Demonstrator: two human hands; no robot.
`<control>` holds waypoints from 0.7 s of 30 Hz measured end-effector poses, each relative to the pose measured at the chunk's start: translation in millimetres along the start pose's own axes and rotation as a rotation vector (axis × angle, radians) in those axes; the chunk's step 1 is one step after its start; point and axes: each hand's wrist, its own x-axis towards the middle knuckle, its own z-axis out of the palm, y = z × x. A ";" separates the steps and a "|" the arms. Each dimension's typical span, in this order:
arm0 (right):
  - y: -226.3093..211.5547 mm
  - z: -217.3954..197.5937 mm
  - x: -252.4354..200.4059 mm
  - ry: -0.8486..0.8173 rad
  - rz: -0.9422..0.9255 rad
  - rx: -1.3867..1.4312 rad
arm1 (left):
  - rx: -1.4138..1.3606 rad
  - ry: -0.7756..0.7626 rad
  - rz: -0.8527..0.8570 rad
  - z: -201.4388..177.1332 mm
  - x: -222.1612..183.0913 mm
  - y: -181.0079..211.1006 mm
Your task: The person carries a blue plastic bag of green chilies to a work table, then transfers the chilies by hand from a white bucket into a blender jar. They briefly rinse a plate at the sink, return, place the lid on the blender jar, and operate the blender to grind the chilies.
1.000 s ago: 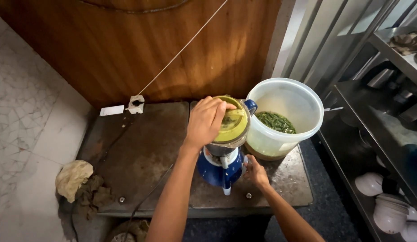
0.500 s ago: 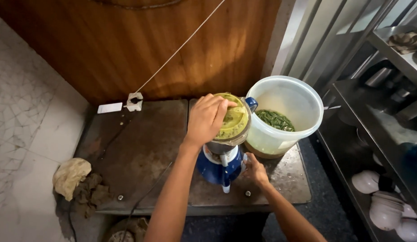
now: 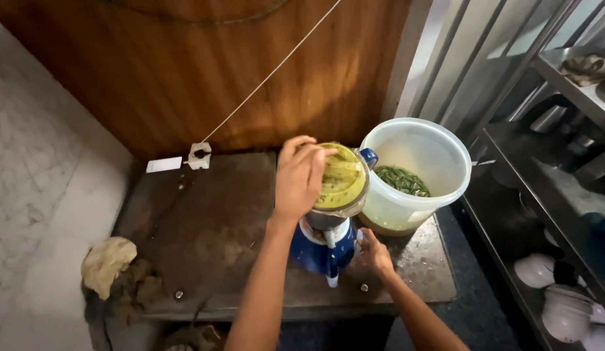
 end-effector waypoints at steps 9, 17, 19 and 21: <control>-23.4 5.2 -13.5 0.080 0.105 0.031 | 0.006 0.017 -0.083 -17.0 -42.7 -27.8; -34.3 10.4 -17.8 0.057 0.104 -0.001 | -0.111 0.010 -0.163 -17.0 -69.8 -31.3; -39.0 9.6 -24.8 0.131 0.291 0.357 | -0.103 -0.009 -0.177 -13.2 -71.5 -33.7; 22.7 -6.3 3.2 0.117 -0.050 -0.019 | -0.121 -0.013 -0.202 -9.2 -75.9 -33.3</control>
